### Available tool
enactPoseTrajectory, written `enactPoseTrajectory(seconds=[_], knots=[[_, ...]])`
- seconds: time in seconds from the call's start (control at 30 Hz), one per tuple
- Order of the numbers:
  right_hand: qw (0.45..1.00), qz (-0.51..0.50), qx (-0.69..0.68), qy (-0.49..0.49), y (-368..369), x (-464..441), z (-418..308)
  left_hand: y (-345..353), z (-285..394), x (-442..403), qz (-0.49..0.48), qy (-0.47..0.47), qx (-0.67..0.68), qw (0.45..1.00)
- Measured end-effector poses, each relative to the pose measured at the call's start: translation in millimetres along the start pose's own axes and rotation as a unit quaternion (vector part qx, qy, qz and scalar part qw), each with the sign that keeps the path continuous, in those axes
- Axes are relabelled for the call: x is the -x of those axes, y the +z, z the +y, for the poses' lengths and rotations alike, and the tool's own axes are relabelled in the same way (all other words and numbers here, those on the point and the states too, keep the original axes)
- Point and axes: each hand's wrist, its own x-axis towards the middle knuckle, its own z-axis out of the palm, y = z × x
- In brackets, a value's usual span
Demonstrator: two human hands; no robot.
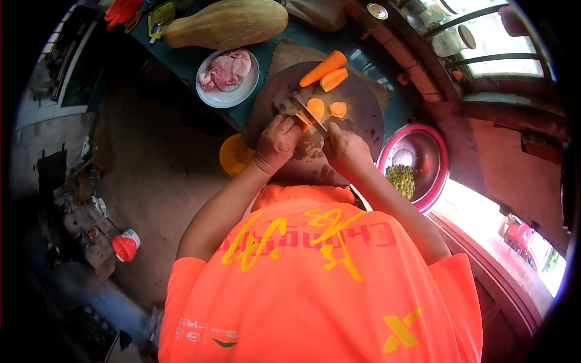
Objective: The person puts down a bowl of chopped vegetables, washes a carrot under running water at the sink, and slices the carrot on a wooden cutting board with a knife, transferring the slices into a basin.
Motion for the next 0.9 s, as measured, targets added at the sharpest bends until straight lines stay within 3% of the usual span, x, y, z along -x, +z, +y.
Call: enactPoseTrajectory(seconds=[0.13,0.33,0.5,0.73,0.9], knots=[[0.999,-0.01,0.003,-0.04,-6,4,-4,0,0,1,0.006,-0.004,0.007,1.0],[0.996,-0.068,0.059,-0.013,-6,-3,-16,1,1,1,0.01,-0.004,-0.004,1.0],[0.998,-0.046,0.046,0.0,21,-13,-12,0,-2,3,-0.016,-0.005,-0.026,1.0],[0.999,0.03,-0.025,0.007,12,-3,8,1,-1,3,0.02,0.005,-0.012,1.0],[1.0,-0.012,-0.011,-0.025,-2,0,-1,3,-2,4,0.01,-0.008,0.001,1.0]])
